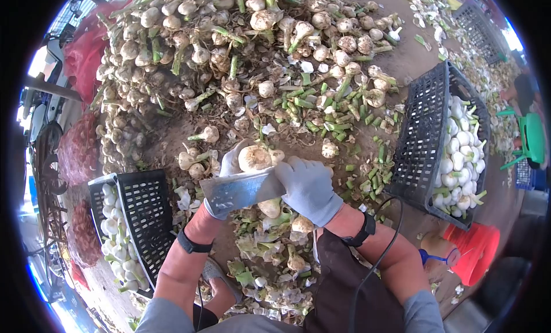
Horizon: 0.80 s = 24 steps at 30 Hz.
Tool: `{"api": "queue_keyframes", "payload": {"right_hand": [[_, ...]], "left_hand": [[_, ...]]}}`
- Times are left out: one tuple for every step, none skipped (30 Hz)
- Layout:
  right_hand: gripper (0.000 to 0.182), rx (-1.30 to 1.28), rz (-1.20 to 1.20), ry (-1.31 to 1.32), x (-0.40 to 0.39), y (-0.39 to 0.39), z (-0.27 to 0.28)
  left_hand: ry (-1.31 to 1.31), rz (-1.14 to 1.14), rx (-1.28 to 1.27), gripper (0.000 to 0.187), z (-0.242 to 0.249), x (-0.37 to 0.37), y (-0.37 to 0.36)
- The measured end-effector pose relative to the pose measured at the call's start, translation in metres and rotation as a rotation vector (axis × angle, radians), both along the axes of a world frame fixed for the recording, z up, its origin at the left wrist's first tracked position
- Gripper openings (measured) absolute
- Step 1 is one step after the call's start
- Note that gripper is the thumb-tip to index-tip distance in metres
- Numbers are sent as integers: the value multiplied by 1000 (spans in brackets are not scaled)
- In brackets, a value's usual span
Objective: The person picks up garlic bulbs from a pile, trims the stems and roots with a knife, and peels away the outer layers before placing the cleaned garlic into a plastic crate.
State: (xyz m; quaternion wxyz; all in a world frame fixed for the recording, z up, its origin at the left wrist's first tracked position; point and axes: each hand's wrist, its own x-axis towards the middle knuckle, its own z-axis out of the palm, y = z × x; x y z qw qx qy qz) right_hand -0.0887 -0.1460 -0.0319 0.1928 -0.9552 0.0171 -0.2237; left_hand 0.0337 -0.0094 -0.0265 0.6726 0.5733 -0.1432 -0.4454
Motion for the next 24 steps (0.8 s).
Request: {"api": "queue_keyframes", "payload": {"right_hand": [[25, -3, -7, 3, -2, -3, -1], [25, 13, -14, 21, -3, -5, -3], [25, 30, -17, 41, -4, -7, -4], [25, 25, -25, 45, -5, -9, -5], [25, 54, -16, 46, -6, -9, -5], [25, 83, -4, 43, -6, -10, -7], [26, 116, -36, 54, -3, -16, -16], [26, 117, -40, 54, -2, -40, -31], [26, 177, -199, 338, -6, -75, -49], [26, 238, -348, 629, -12, -90, -60], [26, 235, -332, 629, -11, -81, -53], [27, 271, -302, 604, -15, -66, -39], [29, 300, -275, 570, -17, -56, -31], [30, 364, -250, 528, -19, -49, -42], [31, 438, -251, 467, -20, -47, -48], [33, 525, -246, 421, -25, -41, -54], [35, 671, -275, 390, -32, -37, -54], [38, 815, -301, 354, -34, -33, -45], [40, 902, -199, 123, -35, -25, -19], [40, 909, -168, 130, -32, -22, -21], [39, 883, -103, 186, -32, -27, -27], [39, 855, -51, 237, -37, -33, -33], [37, 824, 67, 175, -50, -49, -48], [34, 916, -127, 297, -62, -63, -116]], "left_hand": [[-76, -29, 25, 41, 2, -1, 3], [-73, -38, 22, 41, -2, 0, 5], [-241, -65, -13, 46, -10, 0, 9], [-411, -94, -53, 51, -15, -1, 7], [-401, -31, -127, 52, -9, -7, 5], [-399, -35, -132, 52, -13, -11, 6], [-230, -7, -66, 50, -20, -16, 10], [-62, 18, 3, 48, -24, -20, 14], [-680, -110, 108, 46, 42, -30, 12], [-686, -177, 92, 48, 64, -36, 14], [-594, -102, 66, 51, 62, -37, 14], [-504, -34, 29, 53, 57, -35, 11], [-756, -11, 94, 57, 48, -28, 9], [-1007, 18, 166, 60, 38, -19, 7], [-1139, 90, 213, 64, 33, -16, 4], [-1198, 133, 227, 63, 31, -15, 4], [-942, 209, 168, 62, 24, -21, 5], [-692, 295, 107, 60, 13, -29, 4], [-462, 375, 85, 58, 1, -40, 1], [-201, 388, -70, 58, 22, -52, -6], [-160, 364, -151, 59, 41, -64, -11], [-116, 328, -234, 60, 52, -72, -10], [-191, 199, -254, 63, 54, -72, -2], [-275, 78, -276, 66, 51, -65, 5]]}}
